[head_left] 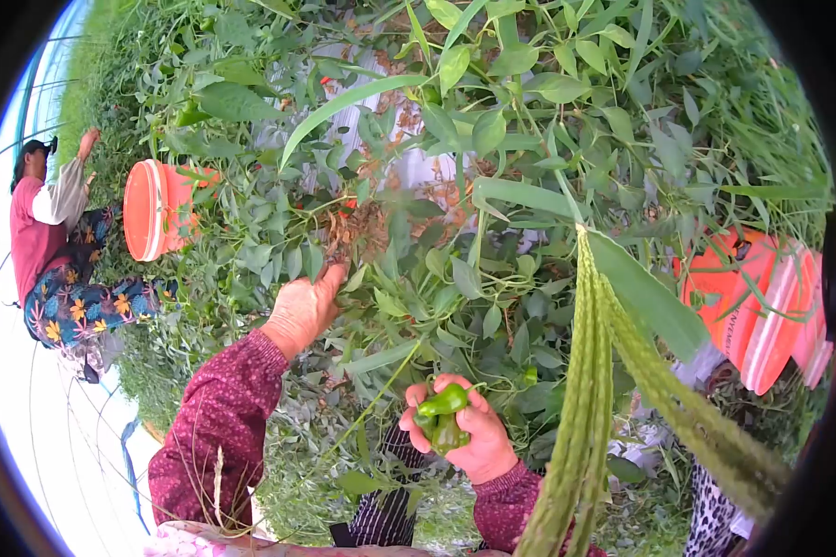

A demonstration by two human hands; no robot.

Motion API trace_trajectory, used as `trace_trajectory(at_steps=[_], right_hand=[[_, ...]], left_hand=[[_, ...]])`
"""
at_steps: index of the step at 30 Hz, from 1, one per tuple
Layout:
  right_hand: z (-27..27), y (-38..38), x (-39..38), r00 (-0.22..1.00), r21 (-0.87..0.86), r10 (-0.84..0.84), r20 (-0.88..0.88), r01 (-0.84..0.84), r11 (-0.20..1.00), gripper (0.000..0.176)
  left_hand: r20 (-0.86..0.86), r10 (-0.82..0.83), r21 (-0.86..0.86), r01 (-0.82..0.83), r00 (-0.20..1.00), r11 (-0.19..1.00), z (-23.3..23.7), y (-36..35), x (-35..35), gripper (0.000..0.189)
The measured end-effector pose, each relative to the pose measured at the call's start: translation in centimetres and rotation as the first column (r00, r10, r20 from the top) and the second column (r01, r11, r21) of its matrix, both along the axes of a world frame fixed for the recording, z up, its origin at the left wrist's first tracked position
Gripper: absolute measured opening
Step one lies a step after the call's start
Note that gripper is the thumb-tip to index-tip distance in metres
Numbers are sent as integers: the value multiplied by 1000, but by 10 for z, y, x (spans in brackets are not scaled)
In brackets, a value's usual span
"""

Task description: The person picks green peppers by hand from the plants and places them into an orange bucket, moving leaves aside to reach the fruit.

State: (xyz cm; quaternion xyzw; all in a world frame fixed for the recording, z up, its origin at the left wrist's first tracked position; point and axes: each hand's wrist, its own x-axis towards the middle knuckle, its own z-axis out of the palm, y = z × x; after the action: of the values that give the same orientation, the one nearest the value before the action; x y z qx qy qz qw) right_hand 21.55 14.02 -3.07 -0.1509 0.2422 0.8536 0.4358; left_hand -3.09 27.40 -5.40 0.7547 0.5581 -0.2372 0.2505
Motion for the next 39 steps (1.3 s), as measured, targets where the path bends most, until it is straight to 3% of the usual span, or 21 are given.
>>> trace_trajectory(at_steps=[2,3,8,9,10,11,16,18,19,22,23,24,25,27,29,31,32,33,36,37,39], right_hand=[[-5,-5,0,998,16,-41,-52,42,999,40],[-6,-7,1,991,31,-82,-103,85,996,43],[-6,-8,1,991,27,-100,-92,103,994,44],[-7,-9,2,990,26,-103,-96,106,994,43],[-7,-9,3,990,23,-104,-95,107,994,43],[-6,-8,4,993,20,-84,-85,86,996,43],[-5,-8,5,995,-1,-50,-83,50,999,44],[-4,-8,4,999,-15,-7,-52,6,1000,46],[-2,-6,4,999,-6,-15,-40,15,1000,45],[-2,-5,2,999,-20,-20,-37,20,1000,45],[-2,-5,2,999,-20,-19,-37,19,1000,45],[-3,-5,1,999,-18,-23,-30,23,1000,42],[-3,-6,0,999,-18,-28,-23,27,999,40],[-4,-8,-2,999,-21,-35,-18,35,999,38],[-7,-10,-2,989,-14,-67,-130,66,998,46],[-8,-10,-3,992,-2,-49,-120,49,999,45],[-8,-11,-4,993,6,-34,-111,35,999,45],[-7,-9,-4,994,6,-32,-103,33,999,45],[-2,-6,-1,999,-15,35,10,-35,999,39],[-2,-7,-1,999,-26,31,13,-31,999,38],[-3,-7,-3,1000,-35,20,1,-20,999,38]], left_hand=[[-159,-171,-67,162,972,985,5,-4,-5,29],[-154,-247,13,252,957,968,7,-8,-5,25],[-179,-144,3,147,973,989,-2,-28,-33,24],[5,174,-81,-173,985,982,3,-20,-36,26],[151,488,-219,-453,859,864,7,-16,-35,28],[-79,-67,-34,64,995,997,19,-19,-32,32],[-70,-82,-191,67,994,979,38,-21,-57,32],[228,242,-361,-149,943,921,47,-28,-67,28],[298,655,-631,-371,694,681,84,-15,-17,26],[318,614,-604,-345,723,719,93,-10,-20,23],[139,711,-584,-523,689,621,102,9,-16,14],[155,846,-606,-627,510,490,109,31,-18,10],[220,851,-457,-720,477,522,105,47,-26,13],[368,784,-272,-748,500,605,88,85,-30,14],[395,576,7,-630,715,777,48,121,-42,16],[167,166,380,-219,972,899,13,148,-30,21],[44,64,399,-77,997,914,-6,154,-25,23],[-79,-37,401,66,996,914,-23,155,-18,26],[-466,-304,-154,262,831,953,-67,126,-28,18],[-355,-314,-148,278,881,949,-67,100,-38,15],[-407,-359,-349,221,840,911,-74,56,-66,21]])
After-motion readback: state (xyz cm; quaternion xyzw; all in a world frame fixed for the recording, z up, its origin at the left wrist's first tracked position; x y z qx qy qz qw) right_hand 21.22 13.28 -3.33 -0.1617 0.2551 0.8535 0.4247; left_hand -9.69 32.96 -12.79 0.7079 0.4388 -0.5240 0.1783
